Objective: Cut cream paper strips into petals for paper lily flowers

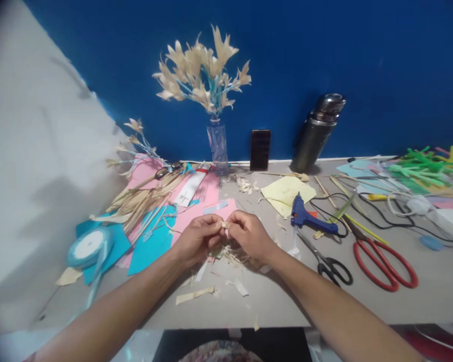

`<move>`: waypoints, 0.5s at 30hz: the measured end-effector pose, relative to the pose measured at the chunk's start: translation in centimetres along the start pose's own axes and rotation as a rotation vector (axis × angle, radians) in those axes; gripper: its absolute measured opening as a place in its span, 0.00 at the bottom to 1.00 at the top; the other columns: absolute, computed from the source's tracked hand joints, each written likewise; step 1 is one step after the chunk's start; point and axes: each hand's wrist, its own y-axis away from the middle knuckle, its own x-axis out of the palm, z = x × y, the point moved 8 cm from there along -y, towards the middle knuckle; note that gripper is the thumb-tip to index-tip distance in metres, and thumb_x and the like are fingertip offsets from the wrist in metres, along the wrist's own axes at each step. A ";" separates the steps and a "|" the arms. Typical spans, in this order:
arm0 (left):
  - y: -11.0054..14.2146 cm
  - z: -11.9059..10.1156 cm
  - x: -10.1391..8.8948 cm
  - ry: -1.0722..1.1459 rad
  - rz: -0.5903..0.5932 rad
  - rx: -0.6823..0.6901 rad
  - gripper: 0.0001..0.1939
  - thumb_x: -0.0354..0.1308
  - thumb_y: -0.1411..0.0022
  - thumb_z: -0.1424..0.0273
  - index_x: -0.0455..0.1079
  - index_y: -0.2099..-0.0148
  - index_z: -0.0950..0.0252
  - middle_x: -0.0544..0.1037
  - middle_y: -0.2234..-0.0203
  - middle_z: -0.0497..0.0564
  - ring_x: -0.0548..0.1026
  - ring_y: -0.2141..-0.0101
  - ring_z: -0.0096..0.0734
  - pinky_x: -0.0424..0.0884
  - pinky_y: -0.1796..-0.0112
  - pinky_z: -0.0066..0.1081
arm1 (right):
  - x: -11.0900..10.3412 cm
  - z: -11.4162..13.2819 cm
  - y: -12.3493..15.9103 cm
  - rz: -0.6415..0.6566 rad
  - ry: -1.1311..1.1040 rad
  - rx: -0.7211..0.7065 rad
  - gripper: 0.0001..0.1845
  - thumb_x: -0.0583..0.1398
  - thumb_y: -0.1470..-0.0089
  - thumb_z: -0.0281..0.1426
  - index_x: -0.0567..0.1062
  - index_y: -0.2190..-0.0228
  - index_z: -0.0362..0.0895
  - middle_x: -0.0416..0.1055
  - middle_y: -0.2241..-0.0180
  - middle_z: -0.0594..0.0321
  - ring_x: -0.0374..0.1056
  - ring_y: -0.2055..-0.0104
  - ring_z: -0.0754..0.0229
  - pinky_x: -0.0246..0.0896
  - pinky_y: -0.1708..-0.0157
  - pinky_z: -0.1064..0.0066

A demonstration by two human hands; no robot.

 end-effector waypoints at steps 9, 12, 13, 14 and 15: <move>0.3 -1.1 0.0 -0.084 -0.008 0.053 0.16 0.64 0.43 0.58 0.69 0.70 0.66 0.64 0.89 0.42 0.60 0.87 0.20 0.55 0.82 0.23 | -0.1 -0.5 -0.4 0.046 -0.275 0.090 0.11 0.60 0.47 0.35 0.72 0.76 0.42 0.68 0.81 0.68 0.55 0.81 0.69 0.50 0.79 0.76; 0.6 -2.2 -0.5 -0.251 -0.100 0.133 0.14 0.64 0.43 0.60 0.69 0.67 0.65 0.69 0.84 0.44 0.64 0.83 0.22 0.59 0.80 0.22 | -0.4 -0.4 -0.2 -0.008 -0.168 0.051 0.10 0.61 0.47 0.34 0.71 0.76 0.43 0.67 0.80 0.69 0.60 0.78 0.66 0.55 0.76 0.75; 0.8 -2.6 -0.5 -0.313 -0.123 0.158 0.13 0.65 0.43 0.61 0.69 0.66 0.65 0.71 0.82 0.45 0.66 0.82 0.22 0.60 0.79 0.22 | -0.3 -0.3 -0.1 -0.016 -0.138 0.041 0.09 0.60 0.46 0.33 0.71 0.76 0.43 0.67 0.79 0.68 0.61 0.77 0.65 0.57 0.75 0.74; 0.9 -2.9 -0.5 -0.375 -0.139 0.179 0.12 0.65 0.44 0.63 0.69 0.66 0.65 0.72 0.81 0.45 0.67 0.80 0.23 0.61 0.78 0.22 | -0.1 -0.2 0.1 -0.020 -0.108 0.031 0.09 0.60 0.46 0.33 0.71 0.76 0.43 0.68 0.78 0.68 0.62 0.76 0.65 0.57 0.75 0.74; 1.0 -3.2 -0.4 -0.434 -0.153 0.198 0.11 0.65 0.44 0.65 0.68 0.67 0.65 0.72 0.80 0.45 0.67 0.80 0.23 0.61 0.78 0.23 | 0.0 0.0 0.2 -0.025 -0.073 0.019 0.09 0.60 0.46 0.33 0.71 0.76 0.43 0.68 0.78 0.68 0.62 0.75 0.65 0.57 0.75 0.74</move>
